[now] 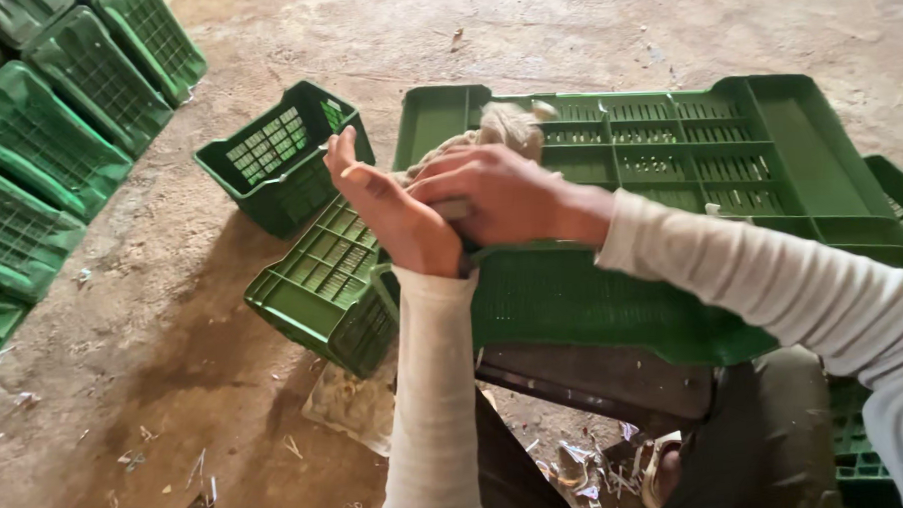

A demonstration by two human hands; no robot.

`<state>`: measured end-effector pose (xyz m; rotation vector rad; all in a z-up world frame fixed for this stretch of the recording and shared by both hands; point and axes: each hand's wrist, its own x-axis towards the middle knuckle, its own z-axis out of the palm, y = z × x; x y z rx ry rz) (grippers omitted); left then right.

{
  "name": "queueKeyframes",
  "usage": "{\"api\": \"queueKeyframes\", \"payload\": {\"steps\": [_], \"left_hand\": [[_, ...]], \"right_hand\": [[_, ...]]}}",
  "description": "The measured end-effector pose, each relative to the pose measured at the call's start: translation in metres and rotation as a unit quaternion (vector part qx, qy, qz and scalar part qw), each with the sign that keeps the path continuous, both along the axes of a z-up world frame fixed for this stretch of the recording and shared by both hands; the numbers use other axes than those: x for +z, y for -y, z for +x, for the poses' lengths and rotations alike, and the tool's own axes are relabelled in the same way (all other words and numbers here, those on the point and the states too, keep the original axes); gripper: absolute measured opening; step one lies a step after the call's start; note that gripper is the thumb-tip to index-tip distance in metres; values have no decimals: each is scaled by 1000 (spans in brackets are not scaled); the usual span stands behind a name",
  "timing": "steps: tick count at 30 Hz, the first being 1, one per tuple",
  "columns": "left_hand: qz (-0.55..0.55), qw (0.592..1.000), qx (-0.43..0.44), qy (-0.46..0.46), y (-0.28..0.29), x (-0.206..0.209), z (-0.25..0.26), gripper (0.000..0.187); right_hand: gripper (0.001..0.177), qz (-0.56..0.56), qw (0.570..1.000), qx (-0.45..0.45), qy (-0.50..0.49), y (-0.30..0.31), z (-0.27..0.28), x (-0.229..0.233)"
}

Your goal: The person wipes a green plastic crate with a cloth, cleaning the top, sides, and interior surfaces. They rotate the crate to access different areas and finish by placing it aside.

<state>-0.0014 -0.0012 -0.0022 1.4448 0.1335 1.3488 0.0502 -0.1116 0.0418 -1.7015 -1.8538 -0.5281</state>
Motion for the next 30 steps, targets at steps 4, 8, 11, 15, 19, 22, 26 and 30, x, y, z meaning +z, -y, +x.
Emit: {"api": "queueKeyframes", "payload": {"steps": [4,8,11,15,19,22,26,30], "left_hand": [[-25,999,-39,-1,-8,3,9,85],[18,998,-8,-61,-7,-8,15,81],[19,997,-2,-76,-6,-7,17,80],[75,994,13,-78,-10,2,10,79],[-1,987,-140,-83,-10,0,12,73],[3,979,-171,-116,-14,-3,13,67],[218,931,-72,-282,-7,-3,17,58],[366,858,-74,-352,10,6,26,70]], "right_hand": [[26,-95,989,-83,84,-21,45,1],[38,-68,953,-231,185,-47,89,7],[32,-151,958,-244,-9,-49,99,17],[21,-154,958,-223,90,-35,59,8],[36,-172,949,-226,137,17,-4,-9],[35,-180,907,-292,243,65,-33,2],[24,-124,904,-366,184,147,-46,7],[21,-100,870,-448,181,213,-55,5]]}}
